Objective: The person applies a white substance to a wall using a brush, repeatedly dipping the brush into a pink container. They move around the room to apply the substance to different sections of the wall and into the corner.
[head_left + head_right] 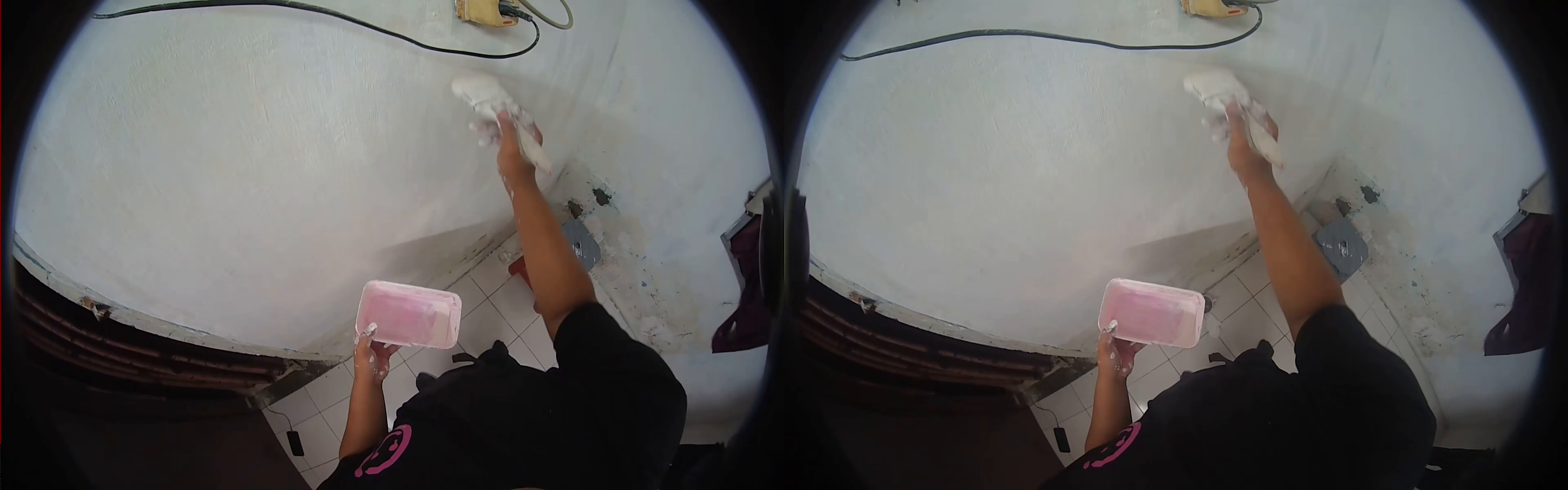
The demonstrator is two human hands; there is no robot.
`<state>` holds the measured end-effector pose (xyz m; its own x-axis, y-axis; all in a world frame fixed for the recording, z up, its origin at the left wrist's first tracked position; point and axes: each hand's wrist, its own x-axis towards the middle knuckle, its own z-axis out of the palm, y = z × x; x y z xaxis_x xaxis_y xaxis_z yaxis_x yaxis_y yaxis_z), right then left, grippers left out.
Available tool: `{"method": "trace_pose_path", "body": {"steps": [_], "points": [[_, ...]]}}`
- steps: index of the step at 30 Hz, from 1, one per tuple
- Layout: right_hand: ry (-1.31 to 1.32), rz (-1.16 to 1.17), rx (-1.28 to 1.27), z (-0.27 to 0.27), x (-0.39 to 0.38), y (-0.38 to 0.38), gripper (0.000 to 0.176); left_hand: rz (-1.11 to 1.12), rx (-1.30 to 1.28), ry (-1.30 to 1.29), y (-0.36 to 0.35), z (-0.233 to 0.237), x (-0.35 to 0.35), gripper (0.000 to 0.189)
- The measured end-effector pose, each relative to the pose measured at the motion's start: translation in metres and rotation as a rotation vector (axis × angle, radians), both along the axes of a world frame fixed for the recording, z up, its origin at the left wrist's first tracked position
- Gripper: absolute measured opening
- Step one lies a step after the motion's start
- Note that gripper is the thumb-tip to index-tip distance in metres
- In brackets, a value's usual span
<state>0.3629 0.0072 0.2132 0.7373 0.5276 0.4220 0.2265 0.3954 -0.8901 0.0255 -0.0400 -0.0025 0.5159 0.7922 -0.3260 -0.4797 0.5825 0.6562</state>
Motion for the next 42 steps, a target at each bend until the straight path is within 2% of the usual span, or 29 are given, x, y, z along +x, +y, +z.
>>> {"method": "trace_pose_path", "body": {"steps": [1,3,5,6,8,10,12,13,15,16,17,18,20,21,23,25,26,27,28,29,30,31,32,35,36,38,39,41,42], "points": [[-0.088,-0.031,0.011,-0.004,-0.009,0.007,0.03,0.003,0.018,0.033,0.007,0.006,-0.013,0.056],[-0.257,-0.142,-0.033,-0.074,-0.019,0.026,0.019,0.013,0.038,0.04,0.01,0.013,-0.024,0.056],[-0.421,-0.21,-0.017,-0.123,-0.038,0.014,0.017,0.024,0.055,0.011,0.007,0.015,-0.026,0.056],[-0.421,-0.209,-0.011,-0.115,-0.044,0.006,0.017,0.024,0.048,0.027,0.007,0.016,-0.027,0.057],[0.205,0.135,-0.212,-0.093,-0.049,-0.012,0.018,0.016,0.048,0.052,0.009,0.016,-0.033,0.058],[0.089,0.114,0.051,-0.066,-0.028,0.0,0.02,-0.017,0.07,0.083,0.015,0.012,-0.035,0.057],[-0.253,-0.017,0.219,-0.043,0.008,0.022,0.023,-0.001,0.077,0.072,0.014,0.013,-0.03,0.057],[-0.247,-0.019,0.215,-0.037,-0.001,0.021,0.023,0.02,0.085,0.067,0.013,0.014,-0.029,0.056],[0.031,-0.198,-0.283,-0.023,-0.031,0.026,0.025,0.025,0.075,0.062,0.009,0.01,-0.028,0.056],[-0.285,-0.147,-0.078,-0.086,-0.013,0.034,0.025,0.033,0.074,0.043,0.008,0.009,-0.027,0.056],[-0.191,-0.071,-0.216,-0.094,-0.033,0.016,0.025,0.034,0.084,0.045,0.006,0.011,-0.028,0.056],[-0.197,-0.149,-0.244,-0.142,-0.029,0.025,0.024,0.043,0.079,0.031,0.006,0.014,-0.029,0.056],[0.192,0.213,-0.384,-0.126,-0.043,-0.008,0.025,0.049,0.064,-0.011,0.003,0.017,-0.029,0.055],[0.185,0.217,-0.38,-0.111,-0.043,-0.006,0.025,0.055,0.069,-0.017,0.003,0.015,-0.03,0.055],[0.119,0.019,-0.139,-0.073,-0.036,0.006,0.024,-0.001,0.055,0.049,0.009,0.01,-0.031,0.055],[0.0,0.025,-0.032,-0.01,-0.035,0.007,0.023,-0.018,0.072,0.072,0.016,0.009,-0.033,0.056],[0.005,0.024,-0.034,-0.002,-0.044,0.011,0.023,-0.034,0.087,0.099,0.017,0.009,-0.033,0.057],[0.021,-0.006,-0.179,0.002,-0.055,0.016,0.022,-0.037,0.083,0.106,0.019,0.009,-0.032,0.057],[0.043,-0.038,-0.328,0.0,-0.063,0.015,0.021,-0.032,0.083,0.082,0.019,0.009,-0.03,0.058],[-0.339,-0.101,-0.114,-0.064,-0.055,0.023,0.02,-0.031,0.085,0.062,0.017,0.009,-0.032,0.059],[-0.342,-0.117,-0.22,-0.096,-0.062,0.016,0.018,-0.041,0.087,0.074,0.014,0.011,-0.035,0.059],[-0.061,0.062,-0.251,-0.113,-0.066,0.004,0.019,-0.027,0.094,0.059,0.013,0.017,-0.033,0.059],[0.213,0.246,-0.278,-0.112,-0.069,-0.006,0.019,-0.01,0.099,0.038,0.014,0.02,-0.031,0.059],[0.238,0.308,-0.193,-0.087,-0.057,-0.012,0.021,-0.028,0.121,0.05,0.016,0.021,-0.032,0.059],[0.224,0.215,-0.003,-0.071,-0.053,0.0,0.019,-0.025,0.127,0.046,0.018,0.022,-0.029,0.059],[0.13,0.081,0.0,-0.027,-0.041,0.001,0.025,-0.019,0.106,0.064,0.015,0.022,-0.029,0.058],[0.137,0.077,-0.005,-0.026,-0.035,0.013,0.025,-0.024,0.101,0.07,0.016,0.022,-0.028,0.058],[0.143,-0.064,-0.324,-0.042,-0.03,0.03,0.038,-0.022,0.107,0.063,0.014,0.022,-0.029,0.059],[-0.035,-0.032,-0.343,-0.063,-0.048,0.01,0.048,-0.028,0.105,0.069,0.012,0.021,-0.032,0.059]]}}
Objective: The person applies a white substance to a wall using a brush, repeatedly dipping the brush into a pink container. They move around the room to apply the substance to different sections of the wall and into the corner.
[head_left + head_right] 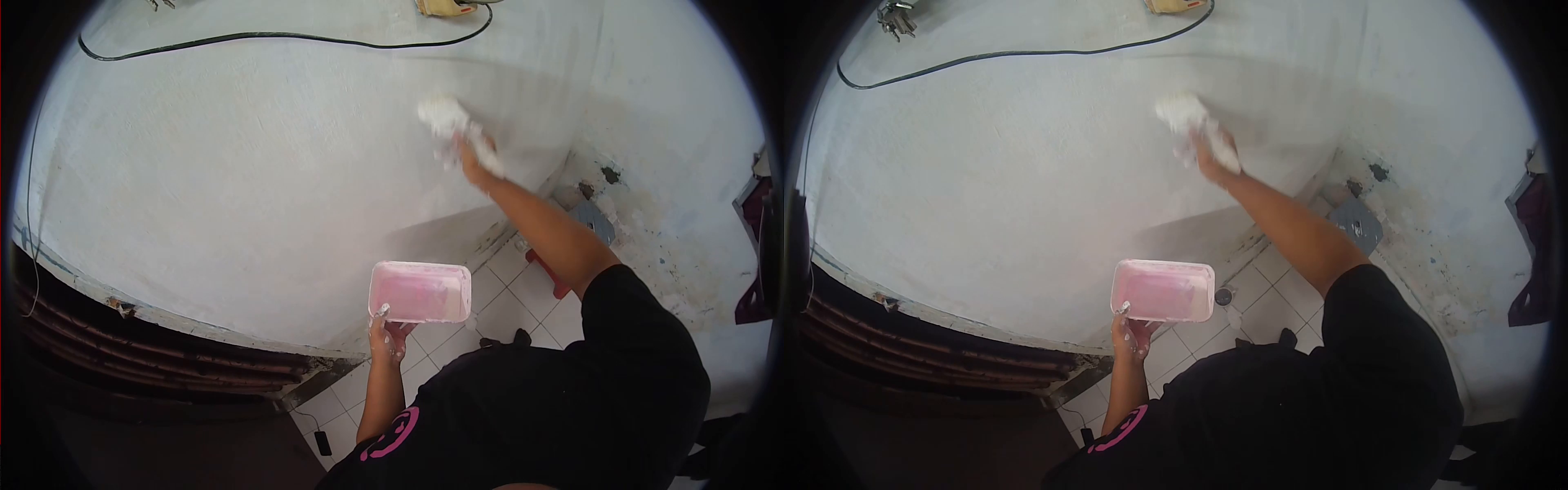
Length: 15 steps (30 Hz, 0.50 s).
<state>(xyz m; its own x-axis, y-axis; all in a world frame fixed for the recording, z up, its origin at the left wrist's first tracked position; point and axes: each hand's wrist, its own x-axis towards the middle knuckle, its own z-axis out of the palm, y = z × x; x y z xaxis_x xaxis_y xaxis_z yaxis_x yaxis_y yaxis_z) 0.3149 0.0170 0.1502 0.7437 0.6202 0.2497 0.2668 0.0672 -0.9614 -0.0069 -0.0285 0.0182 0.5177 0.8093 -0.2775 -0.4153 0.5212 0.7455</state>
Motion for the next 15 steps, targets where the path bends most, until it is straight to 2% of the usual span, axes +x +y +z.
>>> {"method": "trace_pose_path", "body": {"steps": [1,2,4,5,7,9,10,12,14,15], "points": [[-0.145,-0.235,-0.093,-0.059,0.003,0.01,0.044,0.014,0.019,-0.009,-0.001,0.0,-0.001,0.059],[0.019,-0.051,-0.112,-0.07,-0.001,-0.005,0.037,0.032,0.048,-0.028,0.003,0.002,0.002,0.059],[0.432,0.384,-0.073,-0.075,0.007,-0.033,0.037,0.055,0.036,-0.039,-0.001,0.002,0.003,0.059],[0.419,0.394,-0.07,-0.063,0.011,-0.029,0.037,0.075,0.018,-0.042,-0.003,0.003,0.004,0.059],[0.36,0.265,0.167,-0.026,0.014,-0.018,0.028,0.084,0.011,-0.029,-0.007,0.002,0.004,0.058],[0.348,0.281,0.498,0.043,0.009,-0.017,0.024,0.078,-0.009,0.0,-0.007,-0.002,0.005,0.058],[0.352,0.277,0.492,0.055,0.011,-0.012,0.024,0.086,-0.018,-0.009,-0.005,-0.009,0.004,0.057],[0.154,0.328,0.495,0.065,0.014,-0.005,0.021,0.094,-0.031,-0.015,-0.008,-0.014,0.003,0.057],[-0.172,0.096,0.41,-0.029,0.016,0.02,0.02,0.149,-0.005,-0.039,-0.01,-0.01,0.007,0.056],[-0.244,0.17,0.286,-0.046,0.011,0.004,0.019,0.149,-0.006,-0.04,-0.013,-0.009,0.008,0.056]]}}
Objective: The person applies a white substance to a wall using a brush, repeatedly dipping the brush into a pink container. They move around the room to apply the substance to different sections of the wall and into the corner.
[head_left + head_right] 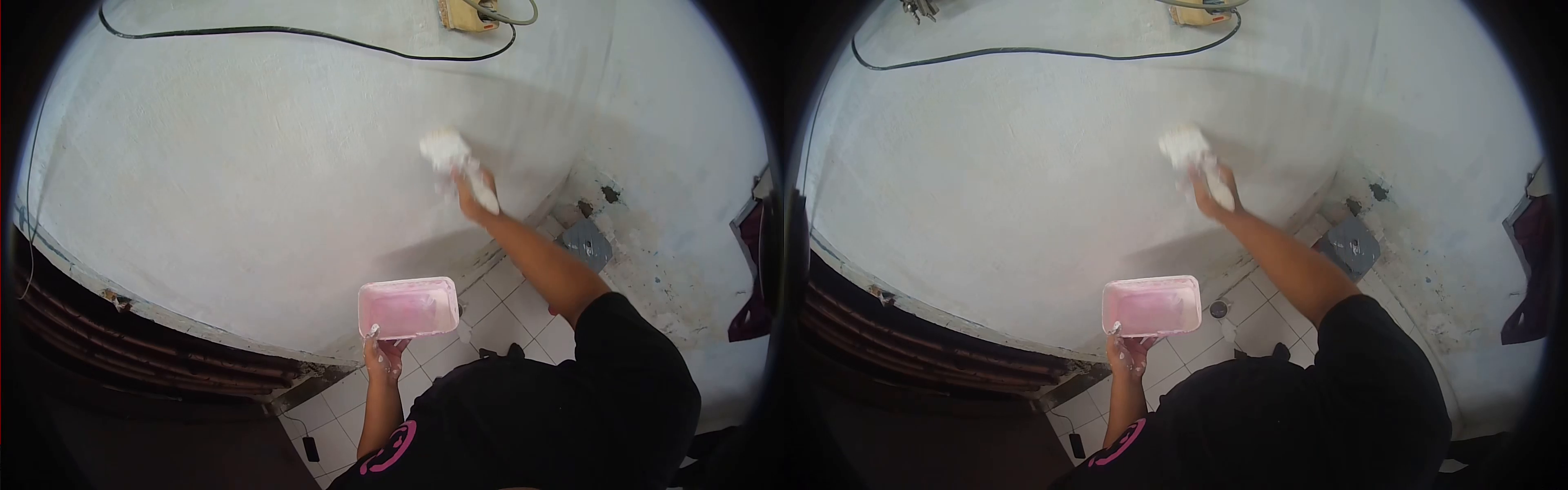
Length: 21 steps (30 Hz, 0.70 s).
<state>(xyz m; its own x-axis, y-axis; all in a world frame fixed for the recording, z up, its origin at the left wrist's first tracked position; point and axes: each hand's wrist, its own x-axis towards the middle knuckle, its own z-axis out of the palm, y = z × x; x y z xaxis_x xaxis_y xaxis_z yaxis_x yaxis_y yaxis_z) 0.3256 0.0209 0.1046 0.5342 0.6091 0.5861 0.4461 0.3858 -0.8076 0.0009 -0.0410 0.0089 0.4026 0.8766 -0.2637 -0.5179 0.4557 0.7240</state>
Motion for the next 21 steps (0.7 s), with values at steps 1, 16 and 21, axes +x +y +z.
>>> {"method": "trace_pose_path", "body": {"steps": [1,16,21], "points": [[0.371,0.093,-0.082,-0.031,-0.005,-0.002,0.02,0.003,0.011,-0.023,-0.001,0.001,0.0,0.055],[0.179,0.051,-0.08,-0.034,0.005,-0.03,0.021,0.079,0.077,-0.202,-0.007,0.006,0.034,0.058],[0.668,-0.005,0.182,0.011,0.038,-0.016,0.031,0.206,-0.006,-0.154,-0.021,0.034,0.048,0.063]]}}
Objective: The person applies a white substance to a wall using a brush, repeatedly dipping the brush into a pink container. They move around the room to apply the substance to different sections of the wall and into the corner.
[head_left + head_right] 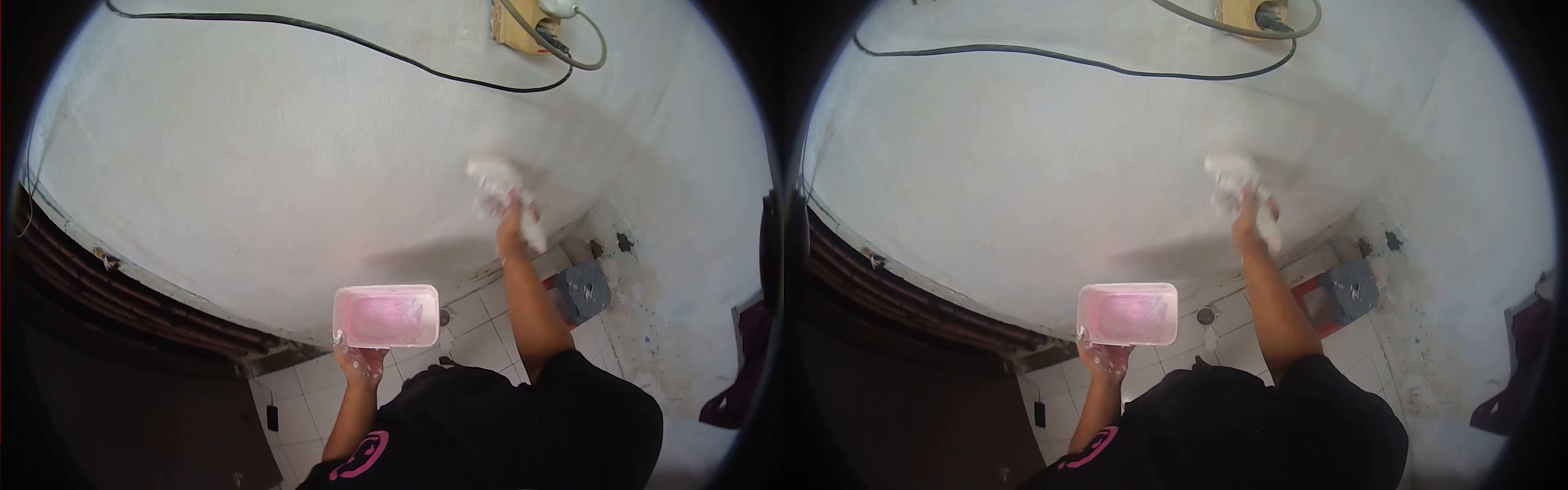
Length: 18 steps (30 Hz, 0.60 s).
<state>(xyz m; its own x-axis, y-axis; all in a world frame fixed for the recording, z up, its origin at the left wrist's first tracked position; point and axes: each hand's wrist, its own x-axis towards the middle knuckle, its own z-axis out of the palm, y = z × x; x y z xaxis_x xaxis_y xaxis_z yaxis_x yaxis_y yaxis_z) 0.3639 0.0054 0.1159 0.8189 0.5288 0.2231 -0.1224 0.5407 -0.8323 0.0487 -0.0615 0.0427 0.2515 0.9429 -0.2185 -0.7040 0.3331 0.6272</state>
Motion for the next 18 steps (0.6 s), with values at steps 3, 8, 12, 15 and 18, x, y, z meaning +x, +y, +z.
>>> {"method": "trace_pose_path", "body": {"steps": [3,8,12,15,18], "points": [[-0.211,-0.013,0.163,0.055,0.019,0.018,0.029,-0.024,0.019,-0.016,0.006,-0.004,0.001,0.062],[0.039,0.489,0.066,-0.059,0.007,0.025,0.035,0.086,0.065,0.065,0.004,0.01,0.015,0.061],[0.128,0.25,-0.079,-0.109,-0.027,-0.001,0.045,0.024,0.076,0.043,0.008,-0.015,-0.009,0.059],[0.122,0.553,0.137,-0.074,-0.018,-0.043,0.047,0.041,0.078,0.074,0.007,-0.007,-0.022,0.056],[-0.015,0.767,0.228,-0.04,-0.018,-0.069,0.046,0.032,0.098,0.094,0.012,-0.002,-0.027,0.055]]}}
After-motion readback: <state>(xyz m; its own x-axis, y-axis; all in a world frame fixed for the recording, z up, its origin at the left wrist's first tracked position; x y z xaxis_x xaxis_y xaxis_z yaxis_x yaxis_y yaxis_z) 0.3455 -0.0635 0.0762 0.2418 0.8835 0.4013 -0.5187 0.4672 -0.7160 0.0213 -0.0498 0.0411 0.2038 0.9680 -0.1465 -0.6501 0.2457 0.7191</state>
